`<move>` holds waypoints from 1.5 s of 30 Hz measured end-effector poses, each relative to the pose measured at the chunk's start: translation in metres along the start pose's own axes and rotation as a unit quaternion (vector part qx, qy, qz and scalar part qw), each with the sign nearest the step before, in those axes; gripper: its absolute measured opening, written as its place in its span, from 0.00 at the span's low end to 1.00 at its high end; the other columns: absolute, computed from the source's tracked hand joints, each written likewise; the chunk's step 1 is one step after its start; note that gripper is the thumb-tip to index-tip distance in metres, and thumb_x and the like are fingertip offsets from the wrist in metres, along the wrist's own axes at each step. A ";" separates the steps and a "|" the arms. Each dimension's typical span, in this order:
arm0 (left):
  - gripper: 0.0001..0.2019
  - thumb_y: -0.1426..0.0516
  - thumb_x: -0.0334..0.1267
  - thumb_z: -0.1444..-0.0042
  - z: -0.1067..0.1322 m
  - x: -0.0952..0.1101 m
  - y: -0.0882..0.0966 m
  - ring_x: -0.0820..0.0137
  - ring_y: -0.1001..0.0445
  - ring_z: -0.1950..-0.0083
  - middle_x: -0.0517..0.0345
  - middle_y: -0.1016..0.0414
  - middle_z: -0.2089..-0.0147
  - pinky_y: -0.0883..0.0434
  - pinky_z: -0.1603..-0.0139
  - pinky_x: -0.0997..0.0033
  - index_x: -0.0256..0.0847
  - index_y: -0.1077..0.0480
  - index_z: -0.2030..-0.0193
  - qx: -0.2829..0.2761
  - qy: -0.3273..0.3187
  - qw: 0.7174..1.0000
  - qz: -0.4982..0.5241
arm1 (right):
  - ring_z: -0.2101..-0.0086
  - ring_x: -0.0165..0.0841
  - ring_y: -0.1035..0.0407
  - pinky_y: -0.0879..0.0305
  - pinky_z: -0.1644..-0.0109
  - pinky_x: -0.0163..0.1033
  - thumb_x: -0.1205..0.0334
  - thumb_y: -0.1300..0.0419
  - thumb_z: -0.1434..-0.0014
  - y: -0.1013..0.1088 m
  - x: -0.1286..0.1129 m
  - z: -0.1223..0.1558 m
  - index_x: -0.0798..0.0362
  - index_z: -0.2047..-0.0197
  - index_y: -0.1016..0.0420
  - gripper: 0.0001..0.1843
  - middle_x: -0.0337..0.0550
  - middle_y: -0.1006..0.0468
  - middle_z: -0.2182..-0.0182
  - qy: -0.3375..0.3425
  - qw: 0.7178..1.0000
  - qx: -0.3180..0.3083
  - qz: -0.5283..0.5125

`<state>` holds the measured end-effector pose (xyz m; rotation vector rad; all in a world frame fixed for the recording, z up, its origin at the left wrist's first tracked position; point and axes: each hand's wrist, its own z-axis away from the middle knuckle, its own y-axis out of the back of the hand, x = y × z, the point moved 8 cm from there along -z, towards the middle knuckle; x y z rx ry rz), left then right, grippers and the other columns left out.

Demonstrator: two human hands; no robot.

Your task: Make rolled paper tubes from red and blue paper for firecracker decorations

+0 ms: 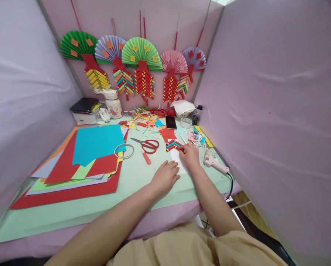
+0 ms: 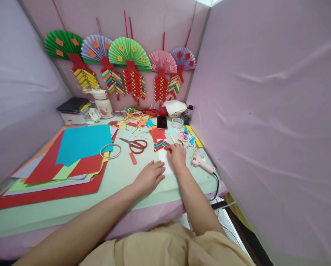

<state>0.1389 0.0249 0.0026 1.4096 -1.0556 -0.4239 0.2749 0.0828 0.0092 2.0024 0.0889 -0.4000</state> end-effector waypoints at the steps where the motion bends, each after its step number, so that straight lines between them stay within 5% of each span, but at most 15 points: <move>1: 0.12 0.50 0.39 0.38 0.000 0.000 0.000 0.62 0.39 0.36 0.50 0.33 0.39 0.47 0.34 0.56 0.40 0.31 0.51 0.001 0.001 1.000 0.000 | 0.57 0.38 0.39 0.50 0.58 0.40 0.64 0.43 0.43 -0.001 0.000 0.000 0.48 0.61 0.23 0.09 0.42 0.26 0.63 0.000 1.000 -0.004 0.002; 45: 0.11 0.49 0.38 0.39 0.000 -0.001 -0.001 0.61 0.39 0.36 0.51 0.32 0.39 0.46 0.34 0.55 0.41 0.30 0.52 0.010 0.002 1.000 0.002 | 0.57 0.37 0.38 0.49 0.58 0.40 0.63 0.44 0.41 -0.003 0.002 -0.004 0.47 0.63 0.20 0.10 0.43 0.25 0.64 -0.007 1.000 -0.014 0.002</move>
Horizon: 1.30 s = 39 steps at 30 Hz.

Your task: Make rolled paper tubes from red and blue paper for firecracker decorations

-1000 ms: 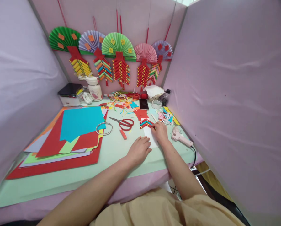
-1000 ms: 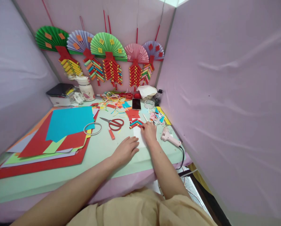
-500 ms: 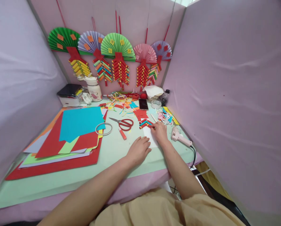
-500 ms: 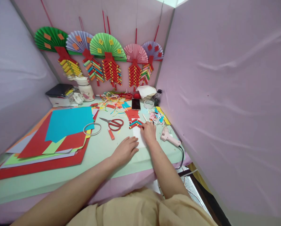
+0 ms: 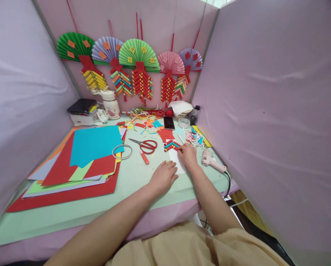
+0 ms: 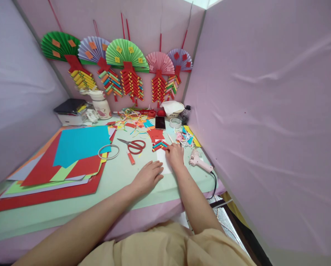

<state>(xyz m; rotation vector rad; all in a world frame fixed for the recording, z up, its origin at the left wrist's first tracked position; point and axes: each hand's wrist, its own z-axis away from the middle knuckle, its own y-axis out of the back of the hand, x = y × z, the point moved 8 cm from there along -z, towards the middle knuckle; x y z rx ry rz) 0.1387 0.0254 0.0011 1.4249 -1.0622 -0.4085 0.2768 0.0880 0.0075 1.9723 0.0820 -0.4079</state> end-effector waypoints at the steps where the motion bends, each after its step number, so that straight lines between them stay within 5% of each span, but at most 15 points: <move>1: 0.12 0.49 0.38 0.39 0.000 0.000 0.000 0.61 0.39 0.36 0.51 0.32 0.40 0.46 0.34 0.56 0.41 0.30 0.52 0.001 -0.001 1.000 0.000 | 0.57 0.37 0.38 0.49 0.59 0.40 0.63 0.43 0.41 0.000 0.000 0.000 0.47 0.63 0.20 0.10 0.43 0.25 0.64 0.001 1.000 0.001 -0.001; 39: 0.11 0.48 0.38 0.39 0.000 0.000 0.000 0.62 0.38 0.36 0.51 0.32 0.40 0.46 0.34 0.56 0.40 0.30 0.52 0.002 0.000 1.000 -0.003 | 0.57 0.37 0.38 0.50 0.59 0.40 0.65 0.44 0.42 0.000 0.000 0.001 0.46 0.62 0.21 0.10 0.41 0.25 0.63 0.000 1.000 0.002 0.012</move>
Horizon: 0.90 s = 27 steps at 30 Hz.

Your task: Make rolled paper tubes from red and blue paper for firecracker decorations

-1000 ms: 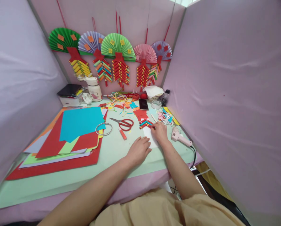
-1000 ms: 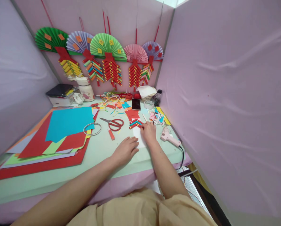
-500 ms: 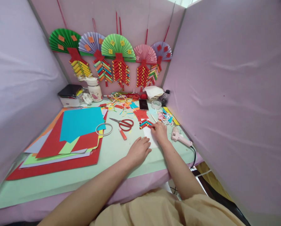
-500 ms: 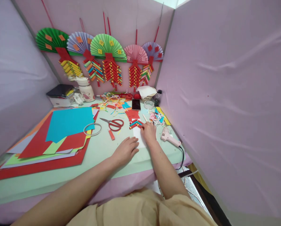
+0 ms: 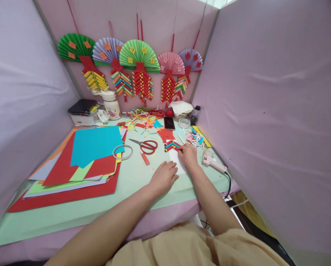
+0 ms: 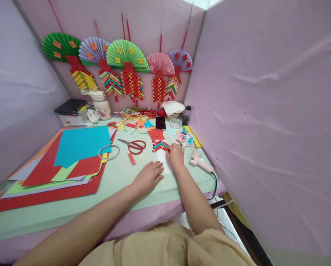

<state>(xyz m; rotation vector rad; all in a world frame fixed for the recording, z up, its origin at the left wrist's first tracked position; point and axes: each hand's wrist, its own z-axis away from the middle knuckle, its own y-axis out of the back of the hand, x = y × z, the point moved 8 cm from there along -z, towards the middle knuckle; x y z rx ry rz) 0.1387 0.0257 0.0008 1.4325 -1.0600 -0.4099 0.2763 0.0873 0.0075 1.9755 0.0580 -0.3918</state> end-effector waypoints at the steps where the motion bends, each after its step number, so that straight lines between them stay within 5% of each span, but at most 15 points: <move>1: 0.11 0.48 0.38 0.39 0.000 0.000 0.000 0.62 0.38 0.36 0.51 0.32 0.40 0.46 0.34 0.56 0.40 0.30 0.52 0.001 0.000 1.000 0.000 | 0.57 0.37 0.37 0.50 0.59 0.40 0.65 0.44 0.42 0.000 0.000 0.000 0.46 0.62 0.21 0.11 0.41 0.25 0.63 0.000 1.000 0.001 -0.001; 27: 0.12 0.49 0.38 0.38 0.001 0.000 0.000 0.62 0.38 0.36 0.50 0.32 0.39 0.46 0.34 0.56 0.40 0.30 0.52 0.002 -0.003 1.000 -0.001 | 0.57 0.36 0.38 0.50 0.58 0.40 0.63 0.44 0.41 0.002 -0.002 0.001 0.47 0.60 0.21 0.10 0.42 0.25 0.63 -0.001 1.000 -0.004 0.003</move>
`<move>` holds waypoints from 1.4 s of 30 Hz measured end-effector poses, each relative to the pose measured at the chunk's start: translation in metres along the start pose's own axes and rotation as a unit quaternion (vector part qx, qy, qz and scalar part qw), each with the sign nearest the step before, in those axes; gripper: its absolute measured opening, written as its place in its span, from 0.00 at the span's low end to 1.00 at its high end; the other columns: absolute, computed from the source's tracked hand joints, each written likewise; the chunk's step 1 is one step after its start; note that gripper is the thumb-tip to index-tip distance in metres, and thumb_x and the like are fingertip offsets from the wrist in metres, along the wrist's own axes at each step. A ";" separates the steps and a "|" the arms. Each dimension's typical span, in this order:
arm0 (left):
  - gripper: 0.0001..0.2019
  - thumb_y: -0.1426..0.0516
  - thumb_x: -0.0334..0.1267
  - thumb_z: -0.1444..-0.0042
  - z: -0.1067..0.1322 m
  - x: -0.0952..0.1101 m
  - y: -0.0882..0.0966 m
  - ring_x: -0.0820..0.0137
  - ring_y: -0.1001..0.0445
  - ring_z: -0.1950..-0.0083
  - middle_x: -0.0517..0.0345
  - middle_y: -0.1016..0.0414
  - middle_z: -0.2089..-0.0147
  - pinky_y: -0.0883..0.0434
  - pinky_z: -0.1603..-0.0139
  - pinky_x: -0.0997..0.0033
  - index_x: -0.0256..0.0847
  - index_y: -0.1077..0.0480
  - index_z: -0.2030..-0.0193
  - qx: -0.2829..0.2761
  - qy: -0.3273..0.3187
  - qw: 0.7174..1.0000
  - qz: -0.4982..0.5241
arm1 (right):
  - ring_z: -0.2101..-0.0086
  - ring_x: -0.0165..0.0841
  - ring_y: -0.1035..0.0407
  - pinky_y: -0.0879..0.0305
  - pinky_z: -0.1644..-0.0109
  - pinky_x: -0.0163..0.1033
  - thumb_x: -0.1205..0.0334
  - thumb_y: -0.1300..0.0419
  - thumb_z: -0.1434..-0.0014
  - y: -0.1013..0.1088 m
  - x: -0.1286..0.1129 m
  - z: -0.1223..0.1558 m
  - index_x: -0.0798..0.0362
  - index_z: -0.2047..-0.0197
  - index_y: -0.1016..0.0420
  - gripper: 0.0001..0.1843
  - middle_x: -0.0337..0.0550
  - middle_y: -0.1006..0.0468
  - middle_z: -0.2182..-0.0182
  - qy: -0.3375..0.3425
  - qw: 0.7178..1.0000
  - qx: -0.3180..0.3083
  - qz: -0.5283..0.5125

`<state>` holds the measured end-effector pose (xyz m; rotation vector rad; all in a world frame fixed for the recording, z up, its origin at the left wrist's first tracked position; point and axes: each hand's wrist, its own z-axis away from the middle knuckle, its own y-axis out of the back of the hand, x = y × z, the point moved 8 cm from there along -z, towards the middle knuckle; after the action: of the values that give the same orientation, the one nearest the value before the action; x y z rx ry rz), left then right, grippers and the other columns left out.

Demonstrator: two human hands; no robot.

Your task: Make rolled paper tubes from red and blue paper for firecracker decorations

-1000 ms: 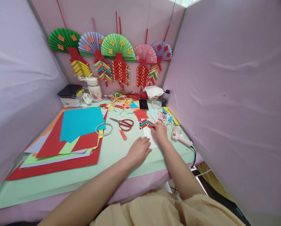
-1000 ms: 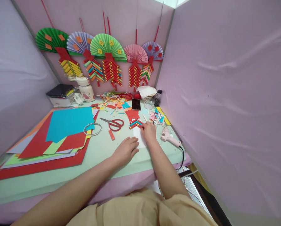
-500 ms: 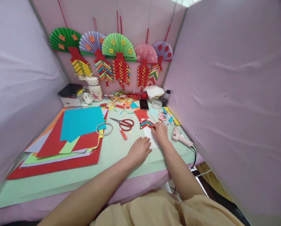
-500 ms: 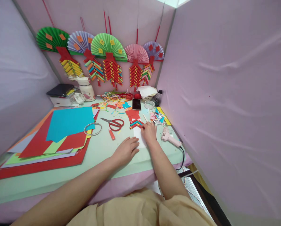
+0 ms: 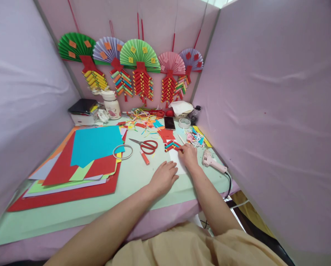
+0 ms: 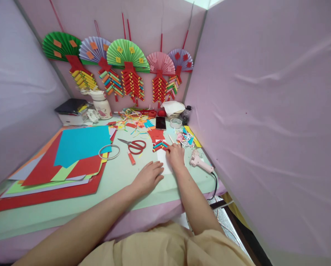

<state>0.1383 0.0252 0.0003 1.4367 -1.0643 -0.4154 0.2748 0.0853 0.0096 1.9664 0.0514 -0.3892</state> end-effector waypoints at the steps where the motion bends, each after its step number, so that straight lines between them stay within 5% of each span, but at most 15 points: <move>1: 0.12 0.49 0.38 0.38 0.000 0.000 0.000 0.62 0.38 0.36 0.50 0.33 0.39 0.46 0.34 0.56 0.40 0.30 0.52 0.000 -0.001 1.000 0.000 | 0.57 0.37 0.38 0.50 0.58 0.39 0.63 0.44 0.41 0.000 0.000 0.000 0.47 0.60 0.21 0.10 0.42 0.25 0.63 0.000 1.000 -0.001 -0.001; 24: 0.12 0.49 0.38 0.38 0.000 0.001 0.001 0.61 0.39 0.36 0.50 0.33 0.39 0.46 0.35 0.55 0.40 0.30 0.52 -0.005 0.000 1.000 -0.001 | 0.58 0.37 0.38 0.49 0.58 0.40 0.65 0.45 0.42 0.001 -0.001 0.002 0.48 0.62 0.21 0.10 0.43 0.26 0.64 0.000 1.000 0.003 -0.020; 31: 0.10 0.49 0.38 0.39 -0.001 0.003 0.004 0.62 0.37 0.38 0.50 0.30 0.42 0.45 0.36 0.56 0.40 0.29 0.55 -0.005 -0.008 1.000 0.001 | 0.55 0.37 0.37 0.49 0.55 0.40 0.64 0.47 0.41 0.015 -0.006 0.006 0.50 0.56 0.24 0.12 0.44 0.27 0.61 0.029 0.993 0.088 -0.077; 37: 0.09 0.47 0.40 0.40 -0.010 0.002 0.006 0.63 0.32 0.45 0.51 0.27 0.51 0.44 0.37 0.56 0.39 0.28 0.60 -0.002 -0.014 1.000 -0.004 | 0.56 0.37 0.36 0.47 0.51 0.41 0.62 0.47 0.40 0.026 -0.021 0.009 0.50 0.56 0.25 0.12 0.44 0.26 0.62 0.063 0.983 0.116 -0.127; 42: 0.12 0.43 0.42 0.44 -0.016 -0.004 0.013 0.60 0.31 0.48 0.47 0.26 0.54 0.42 0.39 0.56 0.36 0.28 0.58 0.001 -0.015 0.999 -0.034 | 0.56 0.37 0.34 0.43 0.50 0.42 0.61 0.47 0.41 0.031 -0.053 -0.014 0.51 0.58 0.25 0.12 0.45 0.25 0.60 0.112 0.980 0.070 -0.149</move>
<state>0.1439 0.0396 0.0143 1.4750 -1.0419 -0.4857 0.2349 0.0924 0.0579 2.1402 0.4785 -0.3713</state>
